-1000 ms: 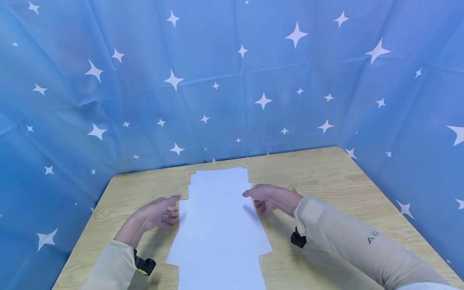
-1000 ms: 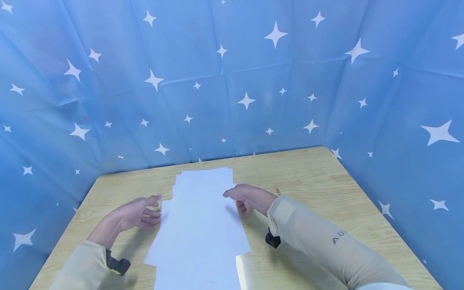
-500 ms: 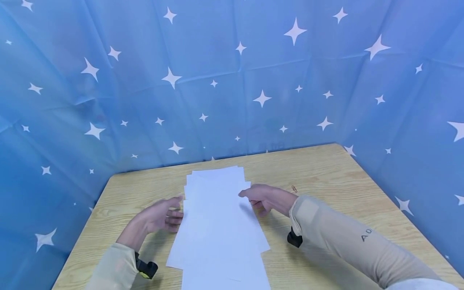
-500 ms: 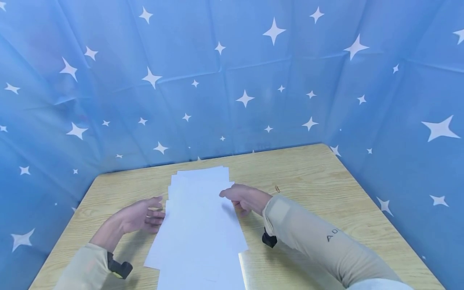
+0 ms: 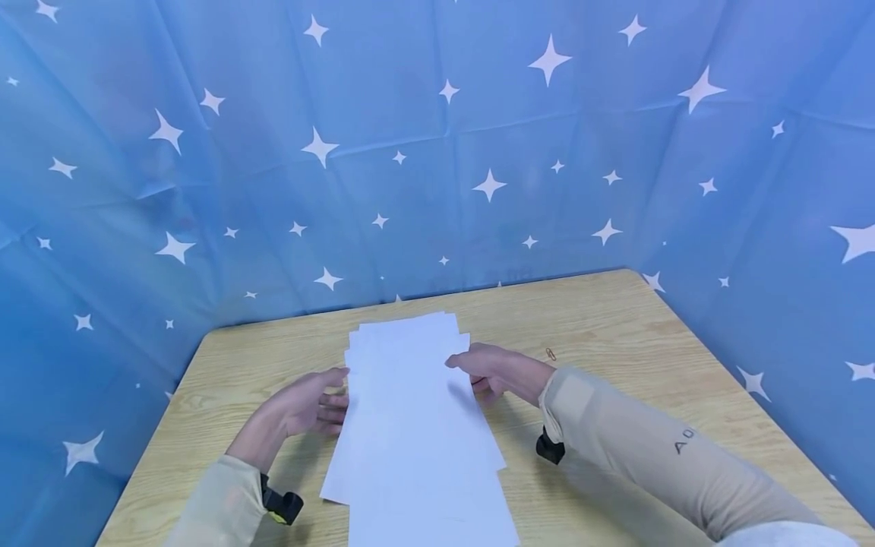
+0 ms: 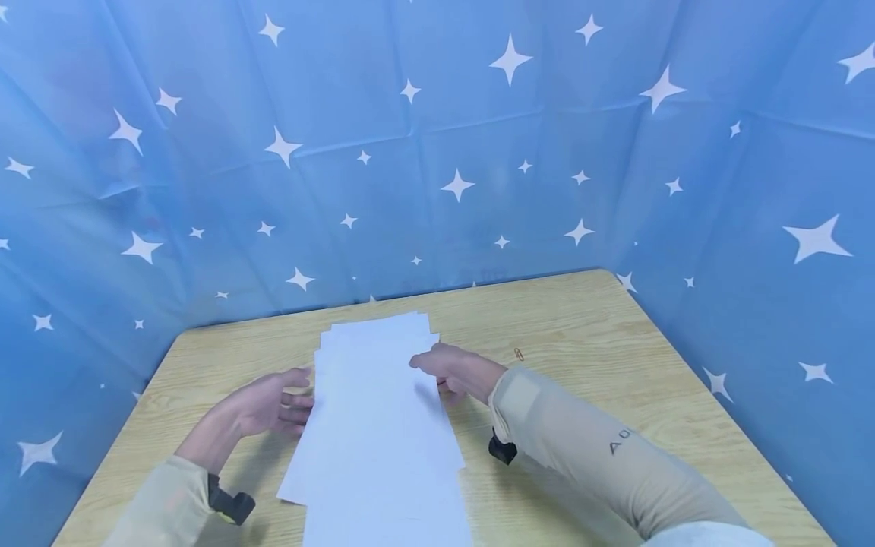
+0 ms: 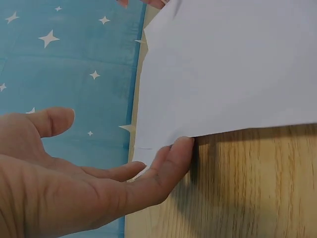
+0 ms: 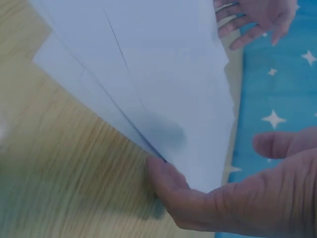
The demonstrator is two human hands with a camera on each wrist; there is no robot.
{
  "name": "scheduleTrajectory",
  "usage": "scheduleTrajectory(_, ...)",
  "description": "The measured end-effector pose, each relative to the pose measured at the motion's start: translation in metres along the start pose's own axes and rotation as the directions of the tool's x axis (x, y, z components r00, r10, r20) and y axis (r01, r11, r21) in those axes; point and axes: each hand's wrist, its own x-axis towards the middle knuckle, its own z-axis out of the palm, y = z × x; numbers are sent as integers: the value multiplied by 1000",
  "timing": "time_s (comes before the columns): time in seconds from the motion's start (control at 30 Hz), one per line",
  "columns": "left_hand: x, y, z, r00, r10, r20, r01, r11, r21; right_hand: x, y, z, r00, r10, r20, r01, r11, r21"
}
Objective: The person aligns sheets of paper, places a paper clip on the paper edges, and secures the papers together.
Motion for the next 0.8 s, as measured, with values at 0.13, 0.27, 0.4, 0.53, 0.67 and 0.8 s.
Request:
scheduleTrajectory(0.13, 0, 3, 3, 1000, 2, 18, -3, 1000, 6, 0, 4, -2, 999, 14, -36, -13, 1000, 17)
scheduleTrajectory(0.27, -1, 4, 2, 1000, 2, 5, -2, 1000, 21, 1, 5, -1, 1000, 0, -27, 1, 999, 35)
scheduleTrajectory(0.4, 0, 3, 0, 1000, 14, 24, -14, 1000, 20, 2, 5, 2, 998, -19, -52, 22, 999, 50)
scheduleTrajectory(0.53, 3, 1, 0, 999, 12, 31, -12, 1000, -8, 3, 5, 2, 997, -33, -65, 37, 998, 52)
scheduleTrajectory(0.67, 5, -1, 2, 1000, 19, 19, -19, 999, -28, 4, 4, 4, 998, -52, -40, 53, 998, 32)
scheduleTrajectory(0.8, 2, 1, 3, 999, 30, 19, -30, 1000, -2, 4, 6, 5, 998, -49, -30, 50, 998, 41)
